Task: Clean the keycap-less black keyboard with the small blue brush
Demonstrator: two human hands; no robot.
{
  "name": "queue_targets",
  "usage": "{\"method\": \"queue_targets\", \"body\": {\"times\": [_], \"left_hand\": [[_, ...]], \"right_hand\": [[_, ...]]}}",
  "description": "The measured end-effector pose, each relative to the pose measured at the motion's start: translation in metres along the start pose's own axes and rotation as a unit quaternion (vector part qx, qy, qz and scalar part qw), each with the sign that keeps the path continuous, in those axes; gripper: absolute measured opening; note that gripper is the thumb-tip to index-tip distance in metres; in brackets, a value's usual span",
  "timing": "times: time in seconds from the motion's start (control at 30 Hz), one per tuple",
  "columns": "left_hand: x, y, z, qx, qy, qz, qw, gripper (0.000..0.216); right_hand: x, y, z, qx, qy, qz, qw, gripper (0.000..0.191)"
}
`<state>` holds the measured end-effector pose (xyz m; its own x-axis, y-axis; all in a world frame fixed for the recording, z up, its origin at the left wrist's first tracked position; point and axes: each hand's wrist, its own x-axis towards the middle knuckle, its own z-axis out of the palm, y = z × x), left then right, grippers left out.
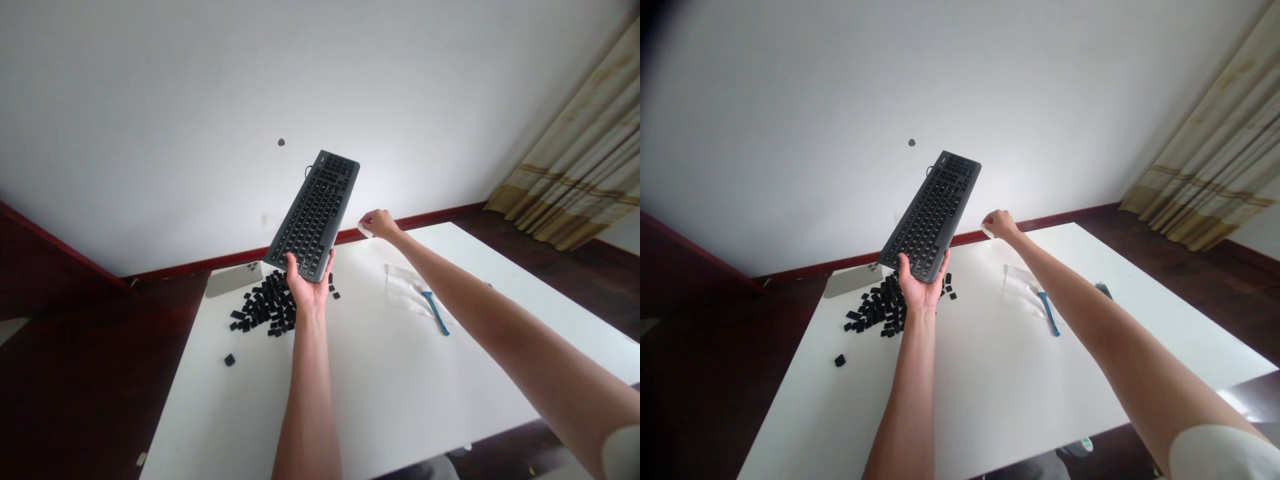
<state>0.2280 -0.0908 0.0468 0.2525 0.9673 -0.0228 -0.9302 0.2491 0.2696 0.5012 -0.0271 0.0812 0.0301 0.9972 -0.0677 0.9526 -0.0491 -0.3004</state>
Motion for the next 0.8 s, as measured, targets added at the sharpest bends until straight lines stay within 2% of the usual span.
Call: {"method": "queue_targets", "body": {"times": [0.07,0.13,0.2,0.27,0.33,0.43,0.53,0.63,0.73,0.8], "left_hand": [[0.001,0.000,0.000,0.000,0.001,0.000,1.000,0.051],[0.002,0.000,-0.001,-0.004,0.002,-0.002,1.000,0.052],[0.002,-0.002,-0.002,-0.003,-0.002,-0.003,1.000,0.054],[0.002,-0.003,-0.003,0.002,-0.005,-0.006,1.000,0.055],[0.002,-0.004,-0.003,0.009,-0.006,-0.011,1.000,0.056],[0.001,-0.003,-0.002,0.016,0.002,-0.016,1.000,0.054],[0.000,-0.001,-0.001,0.010,0.011,-0.006,1.000,0.050],[0.001,0.000,-0.001,-0.006,0.007,0.003,1.000,0.047],[0.003,-0.001,-0.001,-0.010,0.004,0.005,1.000,0.048],[0.004,-0.002,-0.003,-0.012,0.006,0.000,1.000,0.051]], "right_hand": [[-0.005,-0.002,-0.004,0.010,-0.042,-0.027,0.999,0.032],[-0.017,-0.008,-0.001,0.027,-0.123,-0.074,0.989,0.023],[-0.027,-0.019,0.010,0.042,-0.200,-0.114,0.972,0.021],[-0.030,-0.034,0.025,0.052,-0.227,-0.136,0.963,0.022],[-0.022,-0.049,0.040,0.057,-0.198,-0.136,0.969,0.022],[-0.002,-0.056,0.048,0.050,-0.098,-0.083,0.990,0.033],[0.005,-0.034,0.032,0.035,0.007,0.012,0.999,0.039],[-0.009,0.004,0.001,0.023,0.079,0.085,0.993,0.040],[-0.034,0.020,-0.018,0.029,0.104,0.086,0.990,0.039],[-0.053,0.012,-0.014,0.045,0.072,0.037,0.996,0.030]]}}
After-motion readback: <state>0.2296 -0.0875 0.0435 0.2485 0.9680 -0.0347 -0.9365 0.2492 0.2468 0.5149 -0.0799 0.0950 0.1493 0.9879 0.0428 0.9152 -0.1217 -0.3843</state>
